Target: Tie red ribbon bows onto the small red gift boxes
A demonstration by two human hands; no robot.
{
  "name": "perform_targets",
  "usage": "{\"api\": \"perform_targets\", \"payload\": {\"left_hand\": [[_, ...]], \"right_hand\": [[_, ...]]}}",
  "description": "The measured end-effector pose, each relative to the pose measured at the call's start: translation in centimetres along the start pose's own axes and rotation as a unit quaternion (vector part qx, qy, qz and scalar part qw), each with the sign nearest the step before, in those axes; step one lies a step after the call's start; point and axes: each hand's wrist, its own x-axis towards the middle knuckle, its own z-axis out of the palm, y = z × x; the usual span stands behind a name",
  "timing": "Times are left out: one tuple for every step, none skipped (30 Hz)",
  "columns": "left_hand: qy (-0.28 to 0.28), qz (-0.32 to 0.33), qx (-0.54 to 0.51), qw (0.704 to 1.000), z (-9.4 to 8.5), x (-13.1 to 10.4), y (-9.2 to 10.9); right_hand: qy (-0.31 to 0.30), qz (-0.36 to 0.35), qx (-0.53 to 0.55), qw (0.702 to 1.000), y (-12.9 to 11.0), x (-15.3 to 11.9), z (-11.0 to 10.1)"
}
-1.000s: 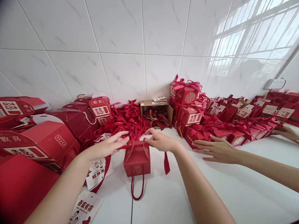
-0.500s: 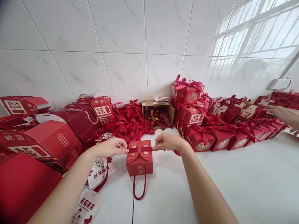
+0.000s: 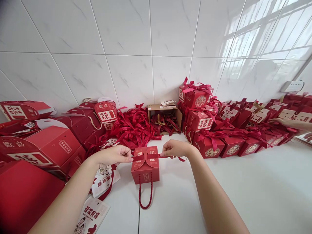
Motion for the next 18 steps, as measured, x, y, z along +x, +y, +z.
{"api": "perform_targets", "payload": {"left_hand": [[-0.007, 0.0, -0.009, 1.0, 0.1, 0.2, -0.2], [-0.015, 0.001, -0.018, 1.0, 0.1, 0.3, -0.4], [-0.021, 0.001, -0.028, 0.999, 0.2, 0.4, -0.5], [-0.027, 0.002, -0.037, 0.999, 0.2, 0.5, -0.7], [-0.032, 0.002, -0.045, 0.998, 0.2, 0.6, -0.8], [-0.035, 0.003, -0.053, 0.998, 0.2, 0.7, -0.9], [-0.036, 0.005, -0.06, 0.998, 0.1, 0.7, -0.9], [-0.034, 0.007, -0.066, 0.997, 0.0, 0.7, -1.0], [-0.028, 0.01, -0.07, 0.997, -0.2, 0.6, -1.0], [-0.019, 0.011, -0.073, 0.997, -0.4, 0.6, -1.1], [-0.008, 0.012, -0.075, 0.997, -0.7, 0.5, -1.2], [0.004, 0.011, -0.075, 0.997, -1.0, 0.3, -1.3], [0.014, 0.008, -0.075, 0.997, -1.3, 0.2, -1.5], [0.022, 0.005, -0.075, 0.997, -1.6, 0.0, -1.7], [0.026, 0.002, -0.076, 0.997, -1.8, -0.1, -1.9], [0.028, -0.002, -0.077, 0.997, -2.0, -0.3, -2.1], [0.029, -0.005, -0.079, 0.996, -2.2, -0.4, -2.4], [0.03, -0.008, -0.081, 0.996, -2.4, -0.5, -2.7]], "right_hand": [[-0.008, -0.008, 0.005, 1.0, 0.3, 0.3, 0.1], [-0.013, -0.015, 0.01, 1.0, 0.6, 0.7, 0.2], [-0.018, -0.022, 0.015, 0.999, 0.8, 0.9, 0.3], [-0.022, -0.027, 0.019, 0.999, 1.0, 1.1, 0.3], [-0.025, -0.03, 0.023, 0.999, 1.1, 1.1, 0.3], [-0.027, -0.033, 0.026, 0.999, 1.2, 1.1, 0.3], [-0.026, -0.035, 0.029, 0.999, 1.2, 1.0, 0.3], [-0.024, -0.036, 0.031, 0.999, 1.1, 0.9, 0.2], [-0.02, -0.037, 0.032, 0.999, 1.0, 0.7, 0.2], [-0.016, -0.037, 0.033, 0.999, 0.9, 0.5, 0.2], [-0.011, -0.036, 0.034, 0.999, 0.8, 0.3, 0.1], [-0.006, -0.035, 0.034, 0.999, 0.8, 0.2, 0.1], [0.0, -0.033, 0.035, 0.999, 0.8, 0.1, 0.1], [0.004, -0.031, 0.035, 0.999, 0.8, 0.1, 0.1], [0.007, -0.03, 0.037, 0.999, 0.9, 0.2, 0.2], [0.008, -0.029, 0.04, 0.999, 1.1, 0.2, 0.2], [0.008, -0.03, 0.044, 0.999, 1.2, 0.3, 0.2], [0.006, -0.032, 0.049, 0.998, 1.5, 0.4, 0.2]]}}
